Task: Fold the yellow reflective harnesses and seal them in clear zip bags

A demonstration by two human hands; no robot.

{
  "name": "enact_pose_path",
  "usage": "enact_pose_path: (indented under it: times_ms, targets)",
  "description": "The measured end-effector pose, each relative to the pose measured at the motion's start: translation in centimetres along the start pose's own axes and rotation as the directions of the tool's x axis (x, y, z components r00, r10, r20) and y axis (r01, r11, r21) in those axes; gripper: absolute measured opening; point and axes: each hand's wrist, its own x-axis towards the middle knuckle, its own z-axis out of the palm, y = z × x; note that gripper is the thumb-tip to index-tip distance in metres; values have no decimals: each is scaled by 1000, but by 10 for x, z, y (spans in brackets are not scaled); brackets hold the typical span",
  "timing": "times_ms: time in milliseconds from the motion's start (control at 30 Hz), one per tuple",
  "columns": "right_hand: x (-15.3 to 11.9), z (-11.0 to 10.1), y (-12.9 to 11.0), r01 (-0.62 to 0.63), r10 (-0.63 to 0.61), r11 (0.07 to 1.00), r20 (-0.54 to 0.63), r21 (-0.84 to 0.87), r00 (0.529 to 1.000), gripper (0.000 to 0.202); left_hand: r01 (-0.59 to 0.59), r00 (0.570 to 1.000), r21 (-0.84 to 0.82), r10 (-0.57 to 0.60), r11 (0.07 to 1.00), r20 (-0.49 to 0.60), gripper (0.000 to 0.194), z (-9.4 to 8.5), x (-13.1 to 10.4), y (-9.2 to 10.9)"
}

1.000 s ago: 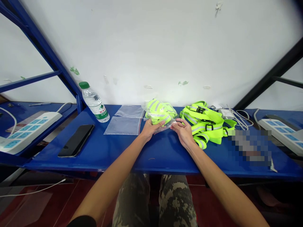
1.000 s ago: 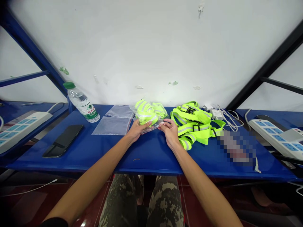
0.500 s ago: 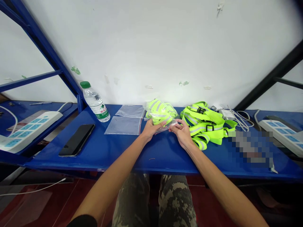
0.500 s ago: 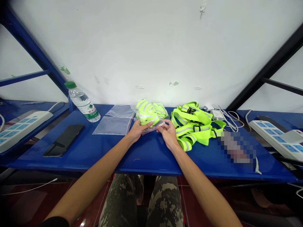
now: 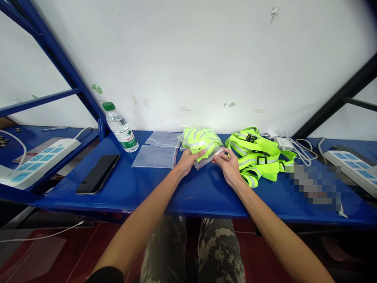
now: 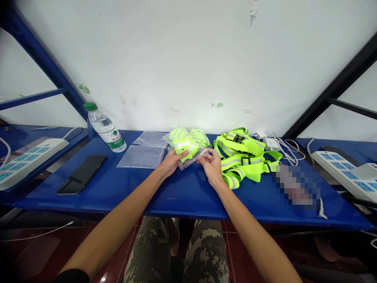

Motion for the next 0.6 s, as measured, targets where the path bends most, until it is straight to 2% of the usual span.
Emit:
enact_pose_path:
  times_ms: [300,400,600]
  targets:
    - [3,-3,7,8,-8,999,15,-39,1000,60,-37,998,56,34,998,44,63,-2,2,-4]
    - [2,-2,7,-24,25,999,33,-42,999,63,-56,998,58,54,997,39,62,-3,3,-6]
    - [2,0,9,-24,30,996,58,-87,998,52,-73,996,64,69,995,62,62,-5,5,-9]
